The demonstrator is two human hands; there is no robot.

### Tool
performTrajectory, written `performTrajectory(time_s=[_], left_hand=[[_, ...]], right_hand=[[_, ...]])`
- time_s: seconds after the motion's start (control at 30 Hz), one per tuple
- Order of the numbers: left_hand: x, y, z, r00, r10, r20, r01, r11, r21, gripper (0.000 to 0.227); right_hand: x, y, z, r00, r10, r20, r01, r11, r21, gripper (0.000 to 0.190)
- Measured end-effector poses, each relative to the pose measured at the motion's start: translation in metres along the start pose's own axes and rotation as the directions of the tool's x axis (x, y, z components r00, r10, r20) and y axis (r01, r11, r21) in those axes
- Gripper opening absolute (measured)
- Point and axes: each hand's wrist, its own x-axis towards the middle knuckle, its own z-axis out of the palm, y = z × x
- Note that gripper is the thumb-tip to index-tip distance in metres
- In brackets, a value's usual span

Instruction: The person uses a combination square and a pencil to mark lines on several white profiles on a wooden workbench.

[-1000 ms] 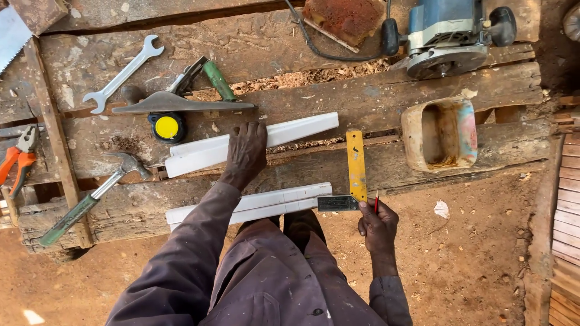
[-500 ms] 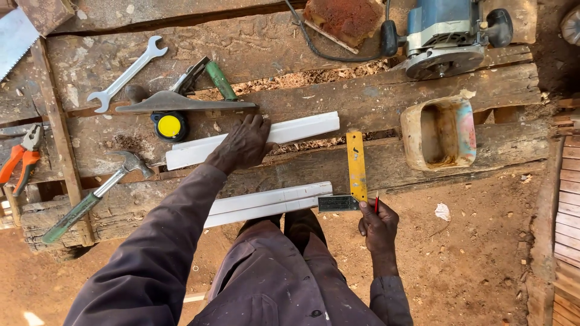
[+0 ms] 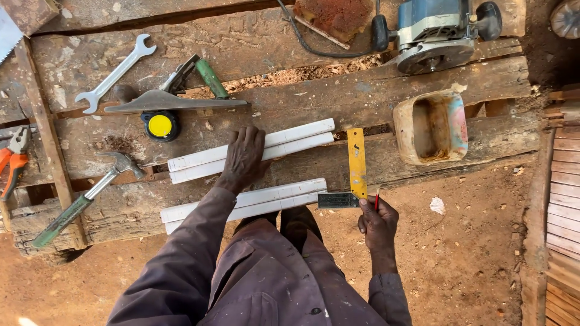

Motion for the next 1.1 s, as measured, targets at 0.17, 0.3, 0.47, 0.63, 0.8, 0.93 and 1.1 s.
performTrajectory(time_s=[0.17,0.3,0.47,0.63,0.8,0.93,1.1], left_hand=[[-0.002,-0.002,0.003,0.999,0.007,-0.034,-0.008,1.000,-0.012,0.079],[0.001,0.000,0.002,1.000,-0.012,-0.012,0.012,1.000,-0.023,0.076],[-0.004,-0.001,-0.003,0.999,-0.003,-0.037,-0.002,0.991,-0.133,0.076],[0.005,-0.010,0.003,0.999,-0.027,0.029,0.032,0.981,-0.190,0.074],[0.027,-0.024,-0.002,0.977,-0.072,0.199,0.104,0.982,-0.158,0.064],[0.051,-0.031,-0.004,0.956,-0.047,0.291,0.046,0.999,0.012,0.049],[0.049,-0.032,-0.028,0.953,-0.047,0.300,0.095,0.984,-0.148,0.036]], right_hand=[[0.003,0.002,0.000,1.000,-0.001,0.023,0.001,1.000,0.003,0.013],[0.005,0.004,0.000,1.000,0.010,0.028,-0.011,1.000,0.011,0.013],[0.003,0.005,-0.003,1.000,-0.004,0.026,0.005,1.000,-0.029,0.013],[0.004,0.010,-0.009,0.999,-0.014,0.035,0.015,1.000,-0.024,0.012],[0.009,0.016,-0.010,0.999,-0.034,0.040,0.034,0.999,0.003,0.009],[0.009,0.014,-0.012,0.997,-0.053,0.050,0.054,0.998,-0.018,0.010],[0.005,0.013,-0.011,0.998,-0.037,0.058,0.037,0.999,-0.013,0.010]])
